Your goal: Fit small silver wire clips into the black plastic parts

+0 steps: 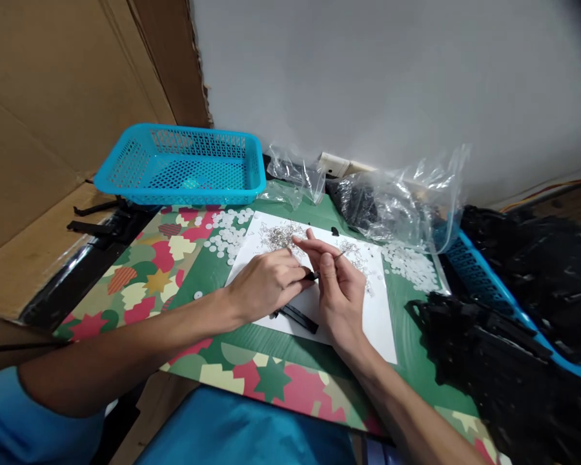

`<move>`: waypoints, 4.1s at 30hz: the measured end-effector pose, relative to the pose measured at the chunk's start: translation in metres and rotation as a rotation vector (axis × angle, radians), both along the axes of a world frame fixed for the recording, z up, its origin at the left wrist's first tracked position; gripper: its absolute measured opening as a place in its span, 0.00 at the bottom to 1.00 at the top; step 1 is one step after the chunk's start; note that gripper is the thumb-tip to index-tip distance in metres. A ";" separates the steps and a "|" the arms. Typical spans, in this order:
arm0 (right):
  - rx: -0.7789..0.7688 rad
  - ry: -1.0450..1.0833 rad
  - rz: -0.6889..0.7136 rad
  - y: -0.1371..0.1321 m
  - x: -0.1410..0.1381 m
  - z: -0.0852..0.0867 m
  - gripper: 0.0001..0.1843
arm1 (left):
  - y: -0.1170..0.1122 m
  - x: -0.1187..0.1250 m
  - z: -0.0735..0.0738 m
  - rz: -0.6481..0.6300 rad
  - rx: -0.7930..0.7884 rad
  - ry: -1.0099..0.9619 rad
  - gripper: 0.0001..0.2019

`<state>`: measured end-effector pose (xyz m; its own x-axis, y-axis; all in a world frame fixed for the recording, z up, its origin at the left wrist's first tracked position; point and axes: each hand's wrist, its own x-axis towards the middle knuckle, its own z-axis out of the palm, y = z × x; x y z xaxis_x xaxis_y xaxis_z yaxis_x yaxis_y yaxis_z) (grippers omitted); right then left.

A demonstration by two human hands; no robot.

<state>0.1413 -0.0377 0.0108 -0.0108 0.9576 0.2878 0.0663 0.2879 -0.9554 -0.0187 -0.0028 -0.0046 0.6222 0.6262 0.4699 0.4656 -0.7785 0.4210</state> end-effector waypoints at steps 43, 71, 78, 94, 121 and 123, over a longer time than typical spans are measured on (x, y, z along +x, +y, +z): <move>-0.192 -0.593 0.239 0.048 0.067 0.037 0.08 | 0.019 -0.011 0.013 0.374 -0.240 -0.313 0.08; -0.173 -0.784 0.073 0.052 0.063 0.024 0.10 | 0.003 -0.003 0.008 0.043 -0.247 -0.178 0.05; -0.127 -0.869 0.035 0.051 0.062 0.025 0.08 | 0.002 -0.003 0.006 0.040 -0.257 -0.183 0.05; -0.129 -0.905 -0.001 0.050 0.059 0.025 0.05 | 0.003 -0.004 0.003 0.041 -0.285 -0.155 0.04; -0.082 -0.920 0.000 0.045 0.061 0.026 0.12 | 0.004 -0.001 0.011 0.131 -0.440 -0.196 0.05; -0.098 -0.896 0.004 0.046 0.064 0.028 0.16 | 0.005 -0.002 0.011 0.129 -0.449 -0.180 0.05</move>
<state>0.2058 0.0078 0.0391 -0.1949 0.9770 0.0867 0.7970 0.2093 -0.5666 -0.0206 0.0022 0.0066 0.4599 0.8579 0.2291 0.4351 -0.4426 0.7841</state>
